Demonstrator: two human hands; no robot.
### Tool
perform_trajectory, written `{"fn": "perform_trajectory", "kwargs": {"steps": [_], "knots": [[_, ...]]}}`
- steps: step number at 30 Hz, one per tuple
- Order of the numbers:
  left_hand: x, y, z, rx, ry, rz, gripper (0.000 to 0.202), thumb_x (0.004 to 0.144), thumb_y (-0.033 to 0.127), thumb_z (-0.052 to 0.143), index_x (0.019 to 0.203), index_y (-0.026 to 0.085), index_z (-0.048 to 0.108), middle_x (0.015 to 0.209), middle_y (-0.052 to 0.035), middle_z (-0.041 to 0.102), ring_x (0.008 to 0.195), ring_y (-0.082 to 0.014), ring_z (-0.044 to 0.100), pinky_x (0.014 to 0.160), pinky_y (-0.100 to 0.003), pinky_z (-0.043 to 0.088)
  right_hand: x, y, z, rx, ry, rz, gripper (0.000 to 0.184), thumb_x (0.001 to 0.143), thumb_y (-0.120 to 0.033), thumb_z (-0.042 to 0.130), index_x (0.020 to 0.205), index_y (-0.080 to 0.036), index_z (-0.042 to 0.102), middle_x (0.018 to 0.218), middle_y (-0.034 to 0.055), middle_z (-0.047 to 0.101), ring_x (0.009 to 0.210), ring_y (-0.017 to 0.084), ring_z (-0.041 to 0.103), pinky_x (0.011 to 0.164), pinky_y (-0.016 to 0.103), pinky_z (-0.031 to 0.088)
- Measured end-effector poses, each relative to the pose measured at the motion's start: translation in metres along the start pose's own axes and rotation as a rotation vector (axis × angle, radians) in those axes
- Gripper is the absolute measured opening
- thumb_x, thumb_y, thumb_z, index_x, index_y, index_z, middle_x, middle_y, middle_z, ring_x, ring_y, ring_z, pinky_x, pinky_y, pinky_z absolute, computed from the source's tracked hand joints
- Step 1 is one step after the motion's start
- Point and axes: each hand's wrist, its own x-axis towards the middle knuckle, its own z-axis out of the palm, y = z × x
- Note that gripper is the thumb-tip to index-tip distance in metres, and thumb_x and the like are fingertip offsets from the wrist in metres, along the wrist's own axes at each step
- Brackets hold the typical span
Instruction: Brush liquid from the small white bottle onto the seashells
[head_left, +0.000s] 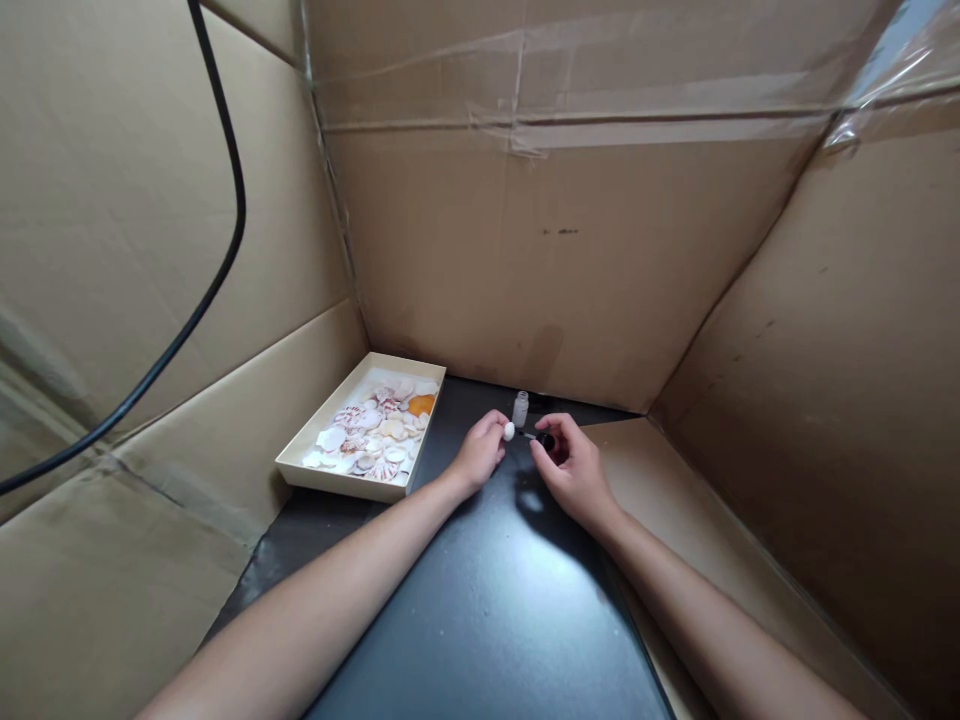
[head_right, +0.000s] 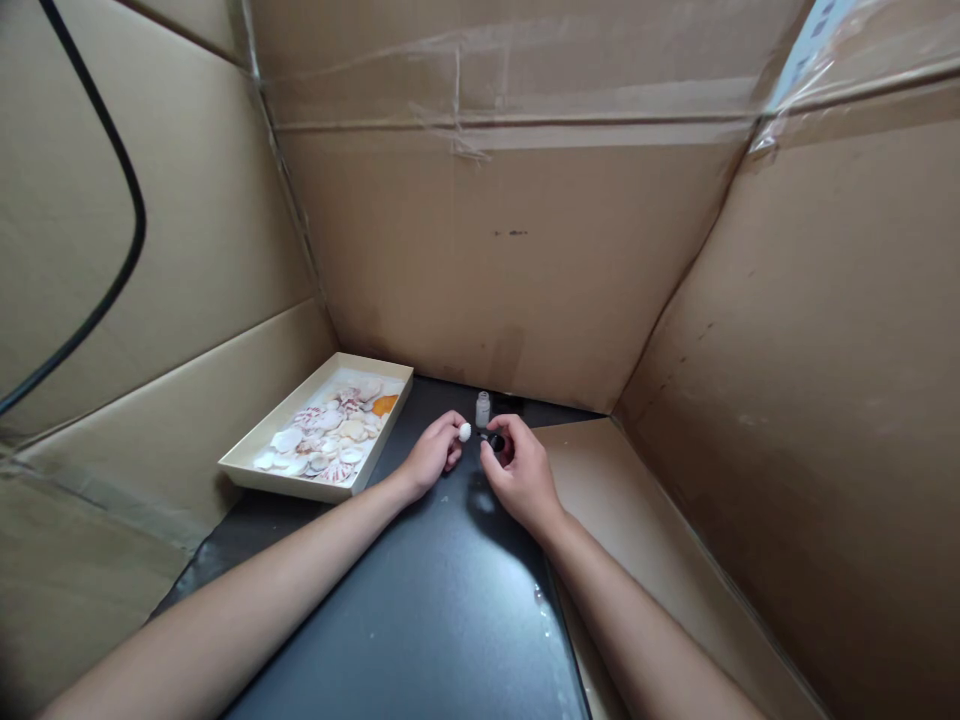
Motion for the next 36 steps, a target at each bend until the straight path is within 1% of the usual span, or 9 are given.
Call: {"fn": "perform_trajectory", "kwargs": {"steps": [4, 8, 13, 17, 21, 25, 30, 33, 36], "knots": [[0.0008, -0.0009, -0.0003, 0.004, 0.015, 0.013, 0.01, 0.08, 0.016, 0.036, 0.072, 0.019, 0.041, 0.049, 0.0094, 0.033, 0.036, -0.0051, 0.031, 0.039, -0.017, 0.022, -0.0006, -0.0002, -0.0002, 0.057, -0.028, 0.011, 0.013, 0.088, -0.03, 0.051, 0.096, -0.021, 0.052, 0.066, -0.0044, 0.044, 0.057, 0.012, 0.042, 0.055, 0.024, 0.034], [0.0014, -0.0015, -0.0007, 0.004, 0.007, 0.014, 0.01, 0.08, 0.015, 0.036, 0.072, 0.019, 0.041, 0.049, 0.0098, 0.033, 0.035, -0.0047, 0.031, 0.039, -0.017, 0.021, -0.0009, -0.0006, 0.0003, 0.006, -0.013, 0.002, 0.014, 0.083, -0.029, 0.056, 0.094, -0.02, 0.053, 0.067, -0.0042, 0.046, 0.058, 0.012, 0.042, 0.056, 0.024, 0.035], [0.0019, -0.0019, -0.0008, -0.005, 0.013, 0.017, 0.01, 0.081, 0.015, 0.035, 0.073, 0.019, 0.041, 0.053, 0.0089, 0.037, 0.035, -0.0043, 0.033, 0.037, -0.017, 0.021, -0.0007, -0.0002, -0.0003, 0.044, -0.032, 0.003, 0.012, 0.088, -0.03, 0.05, 0.095, -0.02, 0.053, 0.068, -0.0037, 0.047, 0.058, 0.012, 0.043, 0.056, 0.024, 0.035], [0.0015, -0.0012, -0.0006, -0.006, 0.026, 0.017, 0.01, 0.081, 0.016, 0.037, 0.073, 0.018, 0.042, 0.053, 0.0091, 0.038, 0.035, -0.0038, 0.033, 0.037, -0.017, 0.022, -0.0005, -0.0004, -0.0001, 0.003, -0.014, -0.005, 0.013, 0.083, -0.028, 0.057, 0.093, -0.02, 0.053, 0.067, -0.0041, 0.047, 0.058, 0.012, 0.042, 0.056, 0.024, 0.035], [0.0007, 0.0005, 0.0005, 0.001, 0.042, 0.018, 0.011, 0.081, 0.016, 0.036, 0.072, 0.018, 0.042, 0.054, 0.0087, 0.04, 0.035, -0.0031, 0.033, 0.037, -0.017, 0.022, -0.0004, -0.0006, 0.0001, 0.05, -0.025, 0.005, 0.012, 0.088, -0.03, 0.05, 0.095, -0.021, 0.053, 0.068, -0.0036, 0.047, 0.058, 0.012, 0.042, 0.056, 0.024, 0.035], [0.0005, 0.001, 0.0012, 0.015, 0.044, 0.018, 0.01, 0.08, 0.015, 0.038, 0.072, 0.018, 0.043, 0.053, 0.0093, 0.039, 0.035, -0.0029, 0.032, 0.037, -0.017, 0.021, -0.0002, 0.0006, 0.0003, 0.001, -0.002, -0.009, 0.014, 0.083, -0.028, 0.057, 0.094, -0.02, 0.053, 0.068, -0.0037, 0.047, 0.059, 0.012, 0.042, 0.057, 0.024, 0.036], [0.0018, -0.0005, 0.0004, 0.038, 0.039, 0.044, 0.008, 0.081, 0.019, 0.041, 0.073, 0.018, 0.044, 0.054, 0.009, 0.041, 0.034, -0.0031, 0.032, 0.035, -0.018, 0.02, 0.0002, 0.0007, 0.0006, 0.039, -0.013, -0.005, 0.012, 0.086, -0.029, 0.052, 0.095, -0.02, 0.053, 0.07, -0.0031, 0.049, 0.058, 0.011, 0.043, 0.056, 0.024, 0.036], [0.0025, -0.0022, -0.0003, 0.053, 0.016, 0.063, 0.008, 0.079, 0.022, 0.046, 0.072, 0.018, 0.045, 0.05, 0.0101, 0.036, 0.034, -0.0036, 0.032, 0.036, -0.018, 0.021, 0.0001, -0.0001, 0.0004, 0.003, 0.006, -0.016, 0.014, 0.083, -0.027, 0.057, 0.094, -0.02, 0.053, 0.07, -0.0033, 0.049, 0.059, 0.011, 0.042, 0.056, 0.023, 0.036], [0.0028, -0.0034, -0.0011, 0.052, 0.004, 0.08, 0.008, 0.077, 0.023, 0.049, 0.072, 0.018, 0.045, 0.049, 0.0104, 0.036, 0.035, -0.0036, 0.032, 0.036, -0.017, 0.022, -0.0004, -0.001, -0.0006, 0.025, 0.003, -0.011, 0.012, 0.086, -0.028, 0.053, 0.095, -0.02, 0.053, 0.071, -0.0032, 0.049, 0.059, 0.011, 0.042, 0.056, 0.023, 0.036]]}}
